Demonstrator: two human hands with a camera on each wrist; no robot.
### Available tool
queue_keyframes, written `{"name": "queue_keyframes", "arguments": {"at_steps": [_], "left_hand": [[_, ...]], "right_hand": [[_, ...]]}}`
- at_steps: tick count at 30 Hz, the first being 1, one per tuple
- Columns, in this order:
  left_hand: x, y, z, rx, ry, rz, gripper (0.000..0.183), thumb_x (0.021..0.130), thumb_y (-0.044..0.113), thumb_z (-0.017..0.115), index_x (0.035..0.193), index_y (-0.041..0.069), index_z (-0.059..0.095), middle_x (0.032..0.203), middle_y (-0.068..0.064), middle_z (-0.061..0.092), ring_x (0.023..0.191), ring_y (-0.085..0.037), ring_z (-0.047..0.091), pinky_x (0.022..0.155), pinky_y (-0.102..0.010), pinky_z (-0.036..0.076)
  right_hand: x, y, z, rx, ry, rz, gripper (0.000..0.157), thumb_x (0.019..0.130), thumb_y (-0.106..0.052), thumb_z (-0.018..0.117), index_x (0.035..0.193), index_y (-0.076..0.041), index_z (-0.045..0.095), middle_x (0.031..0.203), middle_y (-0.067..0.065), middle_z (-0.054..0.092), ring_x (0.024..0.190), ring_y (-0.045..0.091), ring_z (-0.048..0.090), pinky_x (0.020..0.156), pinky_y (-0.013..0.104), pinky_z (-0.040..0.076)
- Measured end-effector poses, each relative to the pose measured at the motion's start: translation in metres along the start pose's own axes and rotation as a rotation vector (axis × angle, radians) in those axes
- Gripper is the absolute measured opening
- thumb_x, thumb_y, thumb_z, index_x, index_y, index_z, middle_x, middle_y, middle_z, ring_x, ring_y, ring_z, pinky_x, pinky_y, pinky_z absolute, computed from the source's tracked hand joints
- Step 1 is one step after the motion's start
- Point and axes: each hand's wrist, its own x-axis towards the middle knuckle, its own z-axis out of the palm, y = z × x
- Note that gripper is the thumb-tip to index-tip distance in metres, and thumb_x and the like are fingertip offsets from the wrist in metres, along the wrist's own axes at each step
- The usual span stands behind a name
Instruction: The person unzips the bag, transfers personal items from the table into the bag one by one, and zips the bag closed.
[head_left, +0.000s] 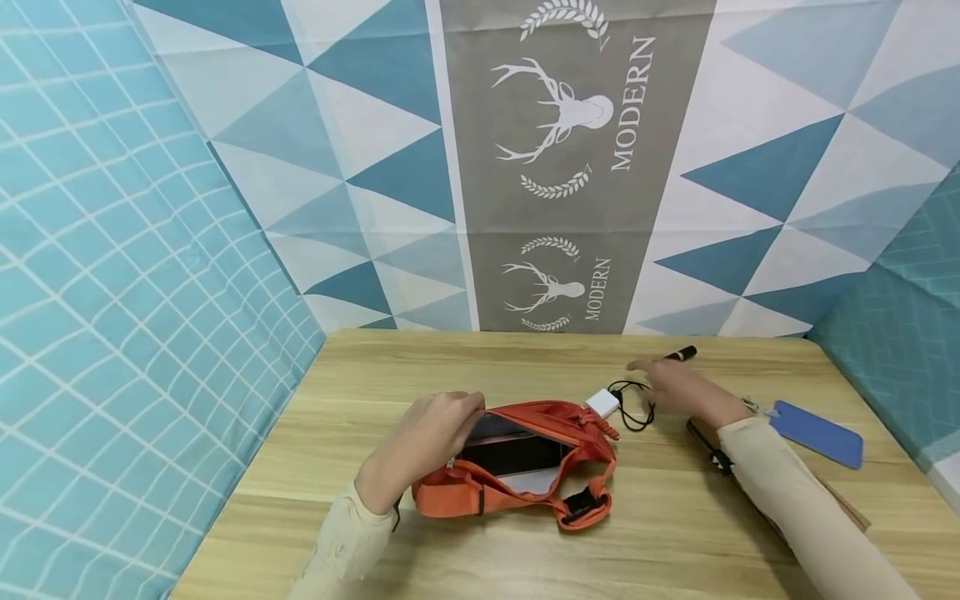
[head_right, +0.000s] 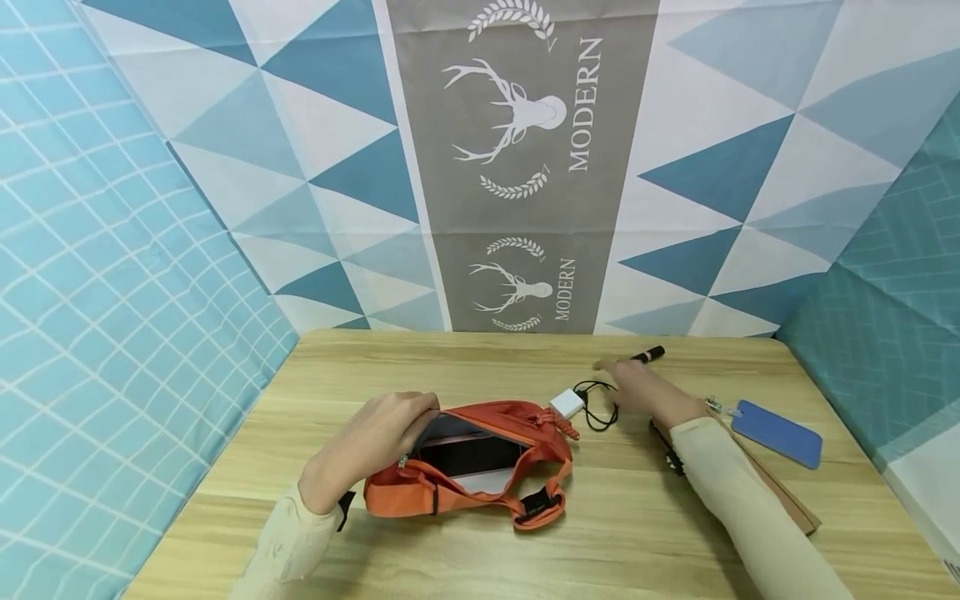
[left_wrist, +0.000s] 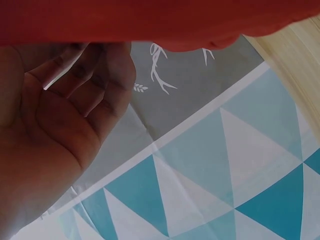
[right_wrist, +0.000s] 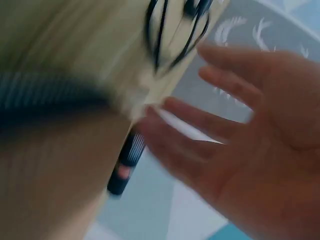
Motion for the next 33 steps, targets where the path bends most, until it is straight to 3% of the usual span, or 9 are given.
{"name": "queue_keyframes", "arguments": {"at_steps": [4,7,11,15,20,24,28,33], "left_hand": [[0.0,0.0,-0.003,0.005,-0.012,-0.001,0.024,0.102,0.013,0.056,0.078,0.017,0.057,0.058,0.009,0.038,0.048,-0.003,0.032,0.047,-0.02,0.032],[0.001,-0.001,-0.005,0.014,-0.01,-0.001,0.024,0.102,0.013,0.056,0.078,0.017,0.057,0.058,0.009,0.039,0.048,-0.003,0.033,0.047,-0.02,0.032],[0.001,-0.001,-0.004,0.023,-0.01,0.006,0.023,0.101,0.013,0.057,0.079,0.016,0.058,0.059,0.01,0.04,0.049,-0.004,0.037,0.049,-0.02,0.035],[0.001,0.0,-0.002,0.012,-0.015,0.006,0.021,0.101,0.012,0.058,0.079,0.016,0.059,0.06,0.01,0.041,0.051,-0.004,0.039,0.05,-0.02,0.037],[0.001,0.001,0.0,-0.004,-0.011,-0.001,0.023,0.101,0.013,0.058,0.078,0.016,0.059,0.059,0.009,0.04,0.051,-0.004,0.038,0.049,-0.02,0.036],[0.001,0.001,0.001,0.01,-0.007,0.006,0.022,0.101,0.013,0.058,0.079,0.016,0.058,0.06,0.01,0.041,0.051,-0.004,0.039,0.05,-0.02,0.037],[0.002,0.003,0.002,0.011,-0.004,0.008,0.023,0.1,0.013,0.058,0.078,0.018,0.057,0.06,0.01,0.041,0.051,-0.004,0.039,0.05,-0.02,0.036],[0.002,0.003,0.003,0.0,0.009,0.005,0.026,0.1,0.012,0.059,0.075,0.019,0.056,0.058,0.01,0.039,0.05,-0.004,0.035,0.049,-0.02,0.035]], "right_hand": [[0.006,-0.02,0.009,-0.008,-0.119,0.019,0.071,0.091,-0.033,0.073,0.148,-0.004,0.042,0.128,0.029,0.056,0.113,0.046,0.056,0.087,0.06,0.047],[0.01,-0.029,0.013,-0.091,-0.112,0.009,0.07,0.088,-0.037,0.075,0.145,-0.006,0.047,0.122,0.028,0.058,0.106,0.044,0.058,0.087,0.062,0.046],[0.013,-0.033,0.017,-0.16,-0.059,-0.026,0.048,0.088,-0.028,0.077,0.128,-0.008,0.06,0.103,0.015,0.061,0.089,0.031,0.059,0.077,0.053,0.049],[0.014,-0.03,0.021,-0.129,-0.024,-0.073,0.027,0.087,-0.016,0.078,0.111,-0.011,0.065,0.095,0.006,0.063,0.083,0.023,0.059,0.068,0.041,0.05],[0.01,-0.028,0.022,-0.103,0.009,-0.139,0.012,0.086,-0.007,0.076,0.094,-0.011,0.068,0.086,0.001,0.067,0.076,0.016,0.063,0.064,0.033,0.051],[0.005,-0.025,0.02,-0.067,0.038,-0.183,0.01,0.087,-0.003,0.075,0.083,-0.011,0.07,0.078,-0.002,0.067,0.067,0.009,0.059,0.06,0.03,0.048],[-0.004,-0.024,0.007,0.056,0.037,-0.19,0.007,0.089,-0.003,0.071,0.089,-0.009,0.075,0.084,0.001,0.071,0.071,0.012,0.064,0.062,0.03,0.05],[-0.016,-0.034,-0.018,0.127,0.069,-0.15,0.015,0.094,0.003,0.062,0.095,-0.004,0.075,0.083,0.003,0.07,0.057,0.006,0.054,0.058,0.028,0.045]]}}
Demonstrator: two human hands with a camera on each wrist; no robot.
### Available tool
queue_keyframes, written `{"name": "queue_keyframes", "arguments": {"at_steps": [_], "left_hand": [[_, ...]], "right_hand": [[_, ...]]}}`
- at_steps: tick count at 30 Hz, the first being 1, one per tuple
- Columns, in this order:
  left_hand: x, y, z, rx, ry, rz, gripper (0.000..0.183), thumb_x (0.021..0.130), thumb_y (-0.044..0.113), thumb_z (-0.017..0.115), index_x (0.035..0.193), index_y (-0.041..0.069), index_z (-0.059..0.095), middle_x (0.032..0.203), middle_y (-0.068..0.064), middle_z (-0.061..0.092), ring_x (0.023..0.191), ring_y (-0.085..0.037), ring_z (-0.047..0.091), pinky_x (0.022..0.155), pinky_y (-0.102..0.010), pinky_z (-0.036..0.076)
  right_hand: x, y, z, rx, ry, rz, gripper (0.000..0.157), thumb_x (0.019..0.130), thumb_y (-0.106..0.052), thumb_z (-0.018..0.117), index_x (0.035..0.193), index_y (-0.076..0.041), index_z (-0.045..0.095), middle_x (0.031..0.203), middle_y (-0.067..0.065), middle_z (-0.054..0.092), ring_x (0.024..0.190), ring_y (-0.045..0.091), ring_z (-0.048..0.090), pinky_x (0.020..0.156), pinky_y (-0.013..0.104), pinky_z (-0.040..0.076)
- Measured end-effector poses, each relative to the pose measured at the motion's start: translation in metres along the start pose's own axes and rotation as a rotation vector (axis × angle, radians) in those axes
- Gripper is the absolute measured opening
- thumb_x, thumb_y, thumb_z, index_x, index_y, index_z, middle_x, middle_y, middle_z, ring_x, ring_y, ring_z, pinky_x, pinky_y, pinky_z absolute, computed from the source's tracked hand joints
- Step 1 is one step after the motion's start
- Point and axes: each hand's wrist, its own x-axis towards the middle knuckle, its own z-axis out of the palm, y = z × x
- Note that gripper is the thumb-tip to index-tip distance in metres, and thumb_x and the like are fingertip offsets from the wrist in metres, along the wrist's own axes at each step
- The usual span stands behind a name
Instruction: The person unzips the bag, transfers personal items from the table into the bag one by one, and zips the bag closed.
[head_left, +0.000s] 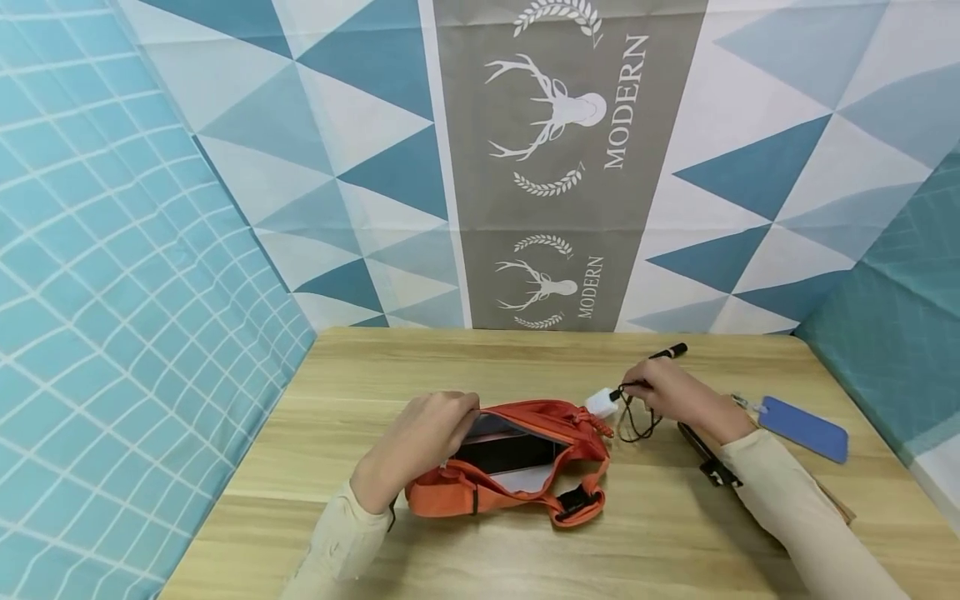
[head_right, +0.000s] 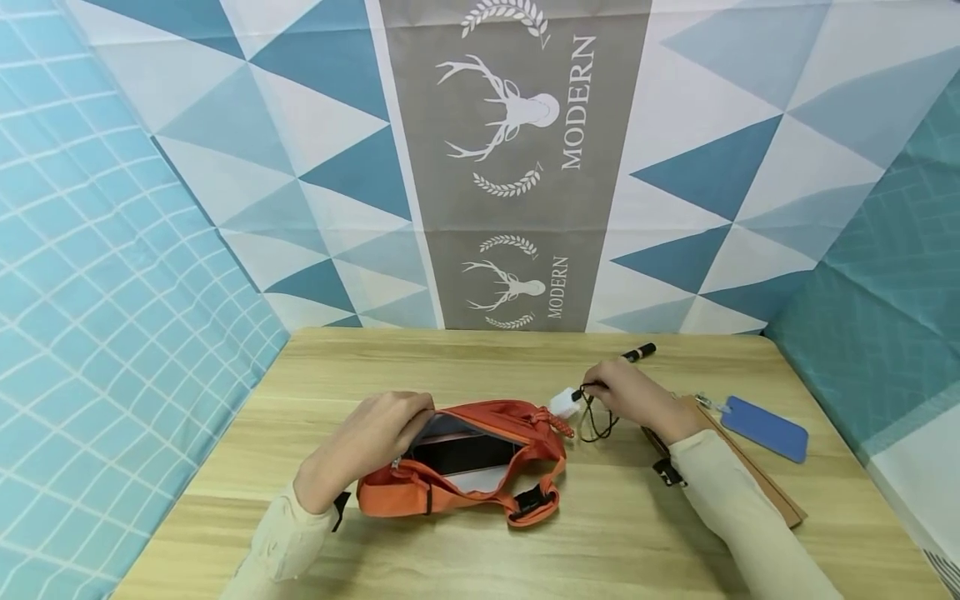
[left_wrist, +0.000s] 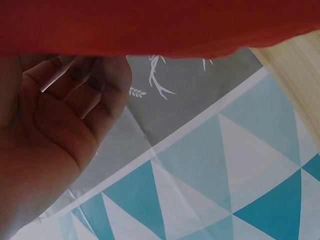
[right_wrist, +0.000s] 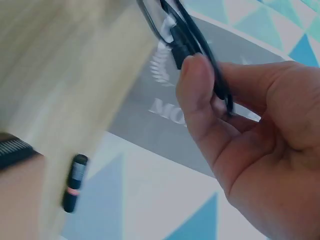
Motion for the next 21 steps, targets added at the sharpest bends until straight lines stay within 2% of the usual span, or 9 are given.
{"name": "queue_keyframes", "arguments": {"at_steps": [4,8,16,21], "left_hand": [[0.0,0.0,0.0,-0.004,0.008,0.006,0.027,0.099,0.011,0.06,0.074,0.019,0.054,0.057,0.009,0.038,0.05,-0.004,0.034,0.049,-0.02,0.034],[-0.001,0.0,0.0,-0.001,0.005,0.008,0.028,0.1,0.011,0.059,0.074,0.019,0.053,0.056,0.009,0.037,0.048,-0.003,0.032,0.048,-0.02,0.033],[-0.001,0.0,0.001,0.002,0.007,0.001,0.028,0.1,0.012,0.059,0.073,0.02,0.053,0.057,0.01,0.038,0.049,-0.003,0.033,0.048,-0.02,0.033],[0.0,0.001,0.001,0.001,0.01,0.002,0.027,0.1,0.012,0.059,0.074,0.02,0.055,0.056,0.01,0.038,0.048,-0.003,0.033,0.048,-0.02,0.033]], "right_hand": [[-0.006,-0.015,-0.016,-0.036,0.069,0.026,0.017,0.095,0.005,0.059,0.097,-0.003,0.075,0.082,0.002,0.068,0.056,0.003,0.05,0.059,0.029,0.044],[-0.013,-0.031,-0.028,-0.075,0.147,0.009,0.018,0.095,0.005,0.059,0.1,-0.003,0.074,0.083,0.0,0.066,0.061,0.005,0.049,0.057,0.027,0.044],[-0.023,-0.067,-0.045,-0.15,0.295,-0.156,0.023,0.091,0.007,0.065,0.11,-0.003,0.073,0.081,-0.007,0.061,0.063,-0.002,0.05,0.055,0.022,0.044],[-0.027,-0.095,-0.051,-0.134,0.332,-0.23,0.028,0.088,0.009,0.067,0.113,-0.005,0.073,0.086,-0.008,0.063,0.067,-0.003,0.051,0.057,0.021,0.046]]}}
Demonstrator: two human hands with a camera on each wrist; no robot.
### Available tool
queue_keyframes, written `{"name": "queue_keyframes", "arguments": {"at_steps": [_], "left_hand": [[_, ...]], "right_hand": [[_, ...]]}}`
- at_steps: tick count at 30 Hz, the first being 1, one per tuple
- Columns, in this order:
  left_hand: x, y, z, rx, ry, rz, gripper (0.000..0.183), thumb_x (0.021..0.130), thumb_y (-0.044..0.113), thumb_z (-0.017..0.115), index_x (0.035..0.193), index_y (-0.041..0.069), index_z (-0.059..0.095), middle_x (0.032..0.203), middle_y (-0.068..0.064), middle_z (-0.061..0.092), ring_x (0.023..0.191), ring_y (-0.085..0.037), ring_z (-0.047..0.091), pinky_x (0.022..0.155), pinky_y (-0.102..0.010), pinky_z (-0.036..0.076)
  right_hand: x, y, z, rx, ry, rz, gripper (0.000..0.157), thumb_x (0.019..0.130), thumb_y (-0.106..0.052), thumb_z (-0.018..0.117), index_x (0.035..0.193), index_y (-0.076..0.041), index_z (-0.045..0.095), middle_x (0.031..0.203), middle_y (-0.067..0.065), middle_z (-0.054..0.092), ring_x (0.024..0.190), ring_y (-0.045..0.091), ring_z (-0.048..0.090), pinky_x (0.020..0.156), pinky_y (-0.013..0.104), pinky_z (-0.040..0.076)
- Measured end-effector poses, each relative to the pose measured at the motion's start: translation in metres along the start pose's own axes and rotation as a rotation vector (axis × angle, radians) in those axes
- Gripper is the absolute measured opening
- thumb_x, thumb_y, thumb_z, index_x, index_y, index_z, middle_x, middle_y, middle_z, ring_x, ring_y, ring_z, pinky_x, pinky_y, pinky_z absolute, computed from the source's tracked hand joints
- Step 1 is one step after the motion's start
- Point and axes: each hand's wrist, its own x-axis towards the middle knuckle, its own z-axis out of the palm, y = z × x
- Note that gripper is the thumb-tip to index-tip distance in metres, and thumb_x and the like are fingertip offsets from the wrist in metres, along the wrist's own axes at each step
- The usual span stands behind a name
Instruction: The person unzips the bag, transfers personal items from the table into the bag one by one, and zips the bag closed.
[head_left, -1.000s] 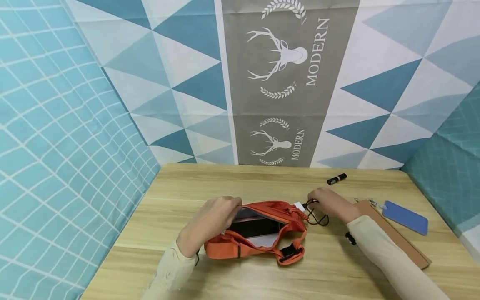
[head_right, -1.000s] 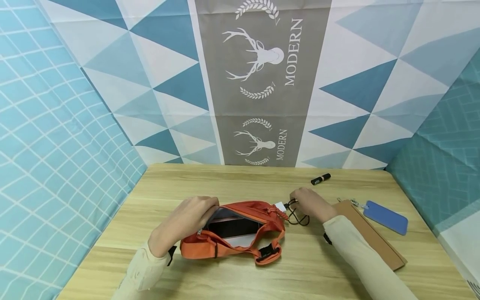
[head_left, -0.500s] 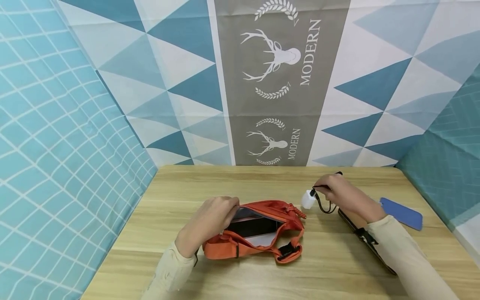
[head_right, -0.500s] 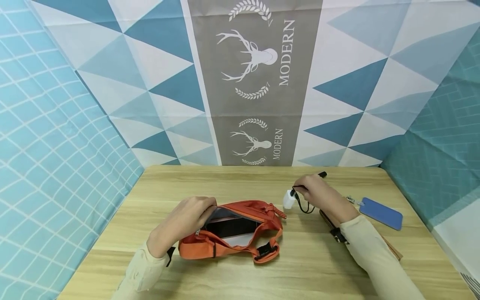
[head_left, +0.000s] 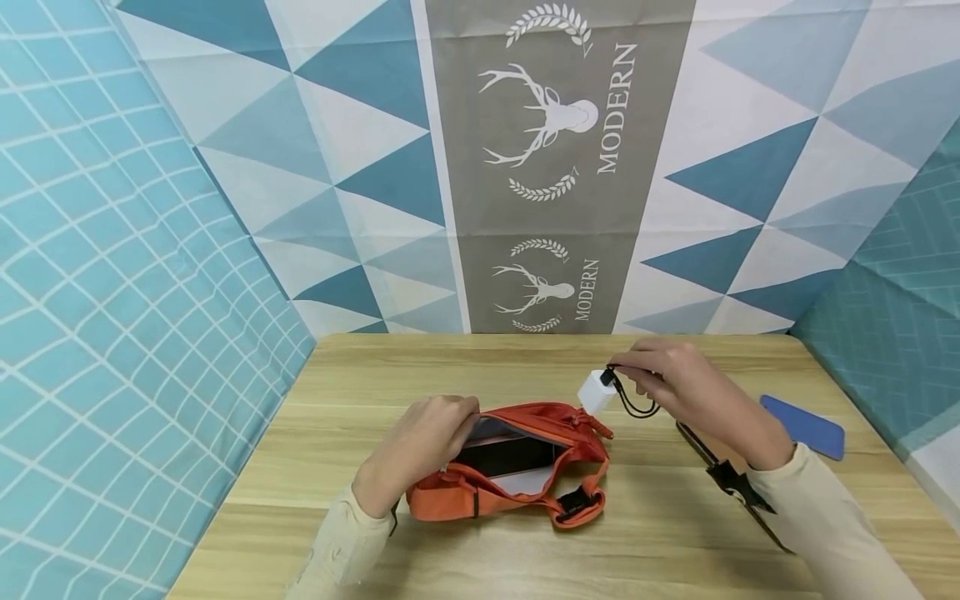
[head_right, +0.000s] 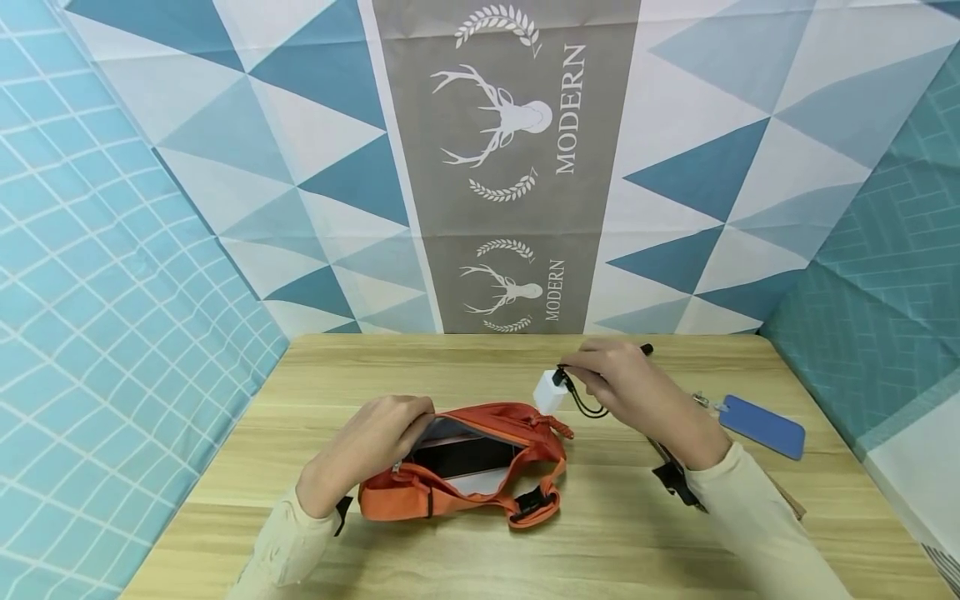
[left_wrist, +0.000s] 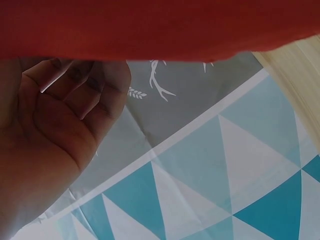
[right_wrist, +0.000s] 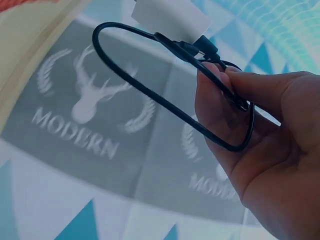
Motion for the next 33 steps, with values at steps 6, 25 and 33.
{"name": "queue_keyframes", "arguments": {"at_steps": [6,25,33], "left_hand": [[-0.001,-0.001,0.001,-0.009,0.002,0.004,0.025,0.1,0.013,0.059,0.076,0.019,0.056,0.057,0.01,0.04,0.049,-0.003,0.035,0.048,-0.02,0.034],[0.003,0.001,-0.002,-0.06,-0.058,0.008,0.026,0.099,0.011,0.059,0.075,0.017,0.055,0.059,0.01,0.04,0.051,-0.003,0.035,0.049,-0.02,0.033],[0.001,-0.002,-0.004,-0.061,-0.062,0.003,0.023,0.1,0.012,0.058,0.077,0.015,0.059,0.06,0.01,0.044,0.051,-0.004,0.04,0.049,-0.02,0.035]], "right_hand": [[0.014,-0.03,0.01,0.047,-0.037,-0.105,0.031,0.087,0.009,0.069,0.115,-0.003,0.072,0.095,-0.003,0.068,0.075,0.002,0.058,0.063,0.022,0.051],[0.027,-0.065,0.123,0.002,-0.08,-0.306,0.019,0.091,0.001,0.068,0.105,-0.012,0.072,0.09,-0.003,0.069,0.082,0.007,0.064,0.07,0.022,0.053],[0.016,-0.068,0.138,-0.263,-0.079,-0.343,0.03,0.082,-0.001,0.075,0.111,-0.007,0.071,0.1,0.003,0.064,0.09,0.016,0.059,0.081,0.028,0.052]]}}
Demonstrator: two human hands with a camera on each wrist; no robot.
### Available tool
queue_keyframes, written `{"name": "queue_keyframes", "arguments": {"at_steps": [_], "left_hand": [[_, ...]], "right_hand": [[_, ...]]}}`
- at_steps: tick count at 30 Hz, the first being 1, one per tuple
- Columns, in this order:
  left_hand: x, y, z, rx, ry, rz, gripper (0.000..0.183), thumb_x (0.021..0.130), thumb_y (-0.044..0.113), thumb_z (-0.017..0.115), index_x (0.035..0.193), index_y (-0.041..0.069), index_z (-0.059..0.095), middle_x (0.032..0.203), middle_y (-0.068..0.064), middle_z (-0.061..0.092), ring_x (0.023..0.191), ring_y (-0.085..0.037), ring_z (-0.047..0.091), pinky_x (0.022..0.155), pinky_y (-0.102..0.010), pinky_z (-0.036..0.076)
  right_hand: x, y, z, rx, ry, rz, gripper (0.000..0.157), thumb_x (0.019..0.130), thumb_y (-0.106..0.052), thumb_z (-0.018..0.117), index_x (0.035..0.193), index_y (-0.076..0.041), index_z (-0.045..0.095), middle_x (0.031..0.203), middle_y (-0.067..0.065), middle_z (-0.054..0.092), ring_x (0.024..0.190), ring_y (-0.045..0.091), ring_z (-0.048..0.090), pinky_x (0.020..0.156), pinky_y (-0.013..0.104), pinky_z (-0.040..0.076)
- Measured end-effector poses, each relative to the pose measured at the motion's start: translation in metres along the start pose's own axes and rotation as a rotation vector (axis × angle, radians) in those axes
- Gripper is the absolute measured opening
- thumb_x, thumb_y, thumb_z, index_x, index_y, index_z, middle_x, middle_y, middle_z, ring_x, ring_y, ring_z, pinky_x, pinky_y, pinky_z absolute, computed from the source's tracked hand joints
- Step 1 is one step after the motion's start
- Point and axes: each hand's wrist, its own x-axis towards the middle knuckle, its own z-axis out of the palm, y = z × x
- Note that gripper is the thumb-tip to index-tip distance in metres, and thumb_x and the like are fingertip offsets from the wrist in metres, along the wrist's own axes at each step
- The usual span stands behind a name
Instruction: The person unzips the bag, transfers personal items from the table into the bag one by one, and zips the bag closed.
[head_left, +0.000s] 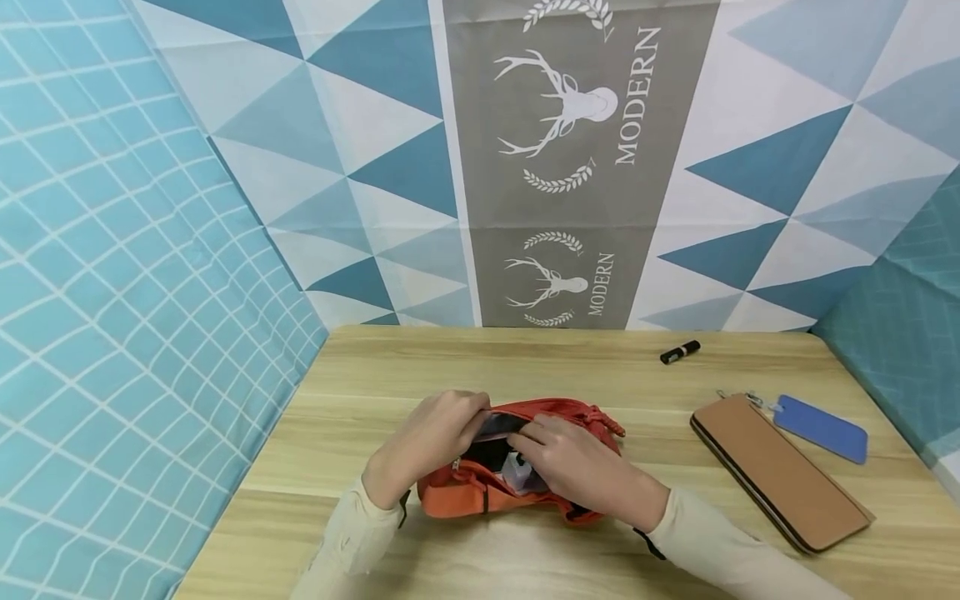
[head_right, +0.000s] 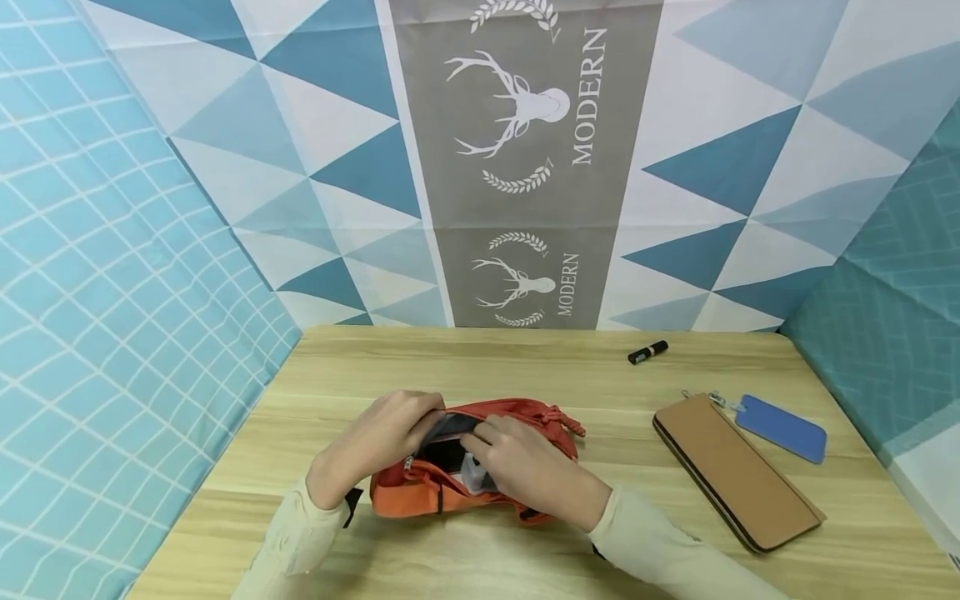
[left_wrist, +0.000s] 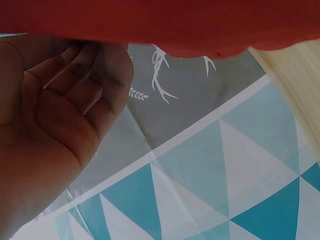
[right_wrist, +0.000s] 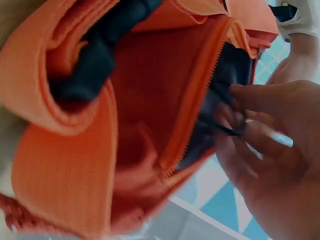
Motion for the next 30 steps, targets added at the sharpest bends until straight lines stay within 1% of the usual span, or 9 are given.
{"name": "queue_keyframes", "arguments": {"at_steps": [2,4,7,12,18,21,26,28,30], "left_hand": [[0.0,0.0,0.0,0.003,0.002,-0.004,0.023,0.1,0.012,0.059,0.077,0.015,0.059,0.061,0.01,0.045,0.051,-0.004,0.04,0.05,-0.02,0.035],[0.0,0.0,0.0,0.006,0.005,-0.007,0.023,0.1,0.012,0.059,0.078,0.015,0.06,0.062,0.011,0.045,0.052,-0.004,0.041,0.05,-0.021,0.036],[0.0,0.0,0.0,0.01,0.005,-0.011,0.021,0.099,0.012,0.06,0.078,0.014,0.061,0.063,0.011,0.046,0.053,-0.004,0.043,0.05,-0.021,0.038],[0.0,0.001,0.0,0.018,0.006,-0.004,0.022,0.099,0.011,0.061,0.077,0.015,0.059,0.062,0.011,0.045,0.053,-0.004,0.042,0.051,-0.021,0.037],[0.0,0.003,0.002,0.021,-0.001,0.006,0.026,0.099,0.011,0.061,0.074,0.017,0.055,0.061,0.01,0.043,0.052,-0.004,0.039,0.05,-0.021,0.035],[0.0,0.003,0.003,0.02,-0.009,0.002,0.025,0.099,0.011,0.06,0.075,0.016,0.056,0.061,0.01,0.043,0.052,-0.004,0.04,0.051,-0.021,0.036],[0.0,0.004,0.003,0.027,0.001,0.001,0.025,0.1,0.011,0.059,0.076,0.016,0.056,0.061,0.01,0.043,0.051,-0.004,0.041,0.05,-0.021,0.036],[0.0,0.004,0.003,0.029,0.011,0.006,0.025,0.1,0.011,0.059,0.075,0.016,0.056,0.061,0.01,0.043,0.051,-0.004,0.041,0.05,-0.021,0.037],[0.0,0.004,0.003,0.026,0.011,0.009,0.025,0.1,0.011,0.059,0.075,0.017,0.056,0.06,0.01,0.042,0.051,-0.004,0.041,0.051,-0.021,0.036]], "right_hand": [[-0.001,-0.001,-0.003,-0.044,0.035,0.014,0.019,0.081,0.0,0.074,0.098,-0.009,0.072,0.092,0.002,0.057,0.081,0.016,0.05,0.069,0.025,0.046],[-0.002,-0.002,-0.007,-0.078,0.041,0.045,0.015,0.081,0.002,0.073,0.086,-0.012,0.069,0.084,0.002,0.051,0.073,0.015,0.043,0.055,0.023,0.035],[-0.003,-0.006,-0.013,-0.106,-0.034,0.118,0.016,0.078,0.002,0.073,0.083,-0.012,0.067,0.078,0.002,0.051,0.063,0.014,0.045,0.045,0.023,0.026],[-0.001,-0.018,-0.011,-0.133,-0.165,0.256,0.015,0.08,0.002,0.076,0.086,-0.007,0.065,0.071,0.003,0.052,0.055,0.014,0.049,0.04,0.025,0.033],[0.002,-0.028,0.001,-0.227,-0.151,0.318,0.031,0.081,0.002,0.075,0.064,-0.011,0.053,0.057,0.001,0.042,0.044,0.01,0.042,0.036,0.026,0.034],[0.004,-0.028,0.003,-0.127,-0.135,0.302,0.027,0.079,0.004,0.074,0.067,-0.012,0.056,0.059,0.0,0.045,0.046,0.009,0.043,0.038,0.023,0.031],[0.008,-0.025,0.007,0.172,-0.087,0.285,0.019,0.085,0.005,0.065,0.079,-0.012,0.058,0.067,-0.004,0.049,0.053,0.005,0.041,0.045,0.019,0.031],[0.008,-0.024,0.01,0.214,-0.111,0.299,0.021,0.089,0.005,0.063,0.077,-0.012,0.057,0.064,-0.004,0.047,0.052,0.005,0.04,0.045,0.019,0.03],[0.006,-0.025,0.012,0.184,-0.17,0.313,0.022,0.088,0.005,0.065,0.076,-0.012,0.058,0.063,-0.003,0.048,0.052,0.006,0.043,0.045,0.02,0.033]]}}
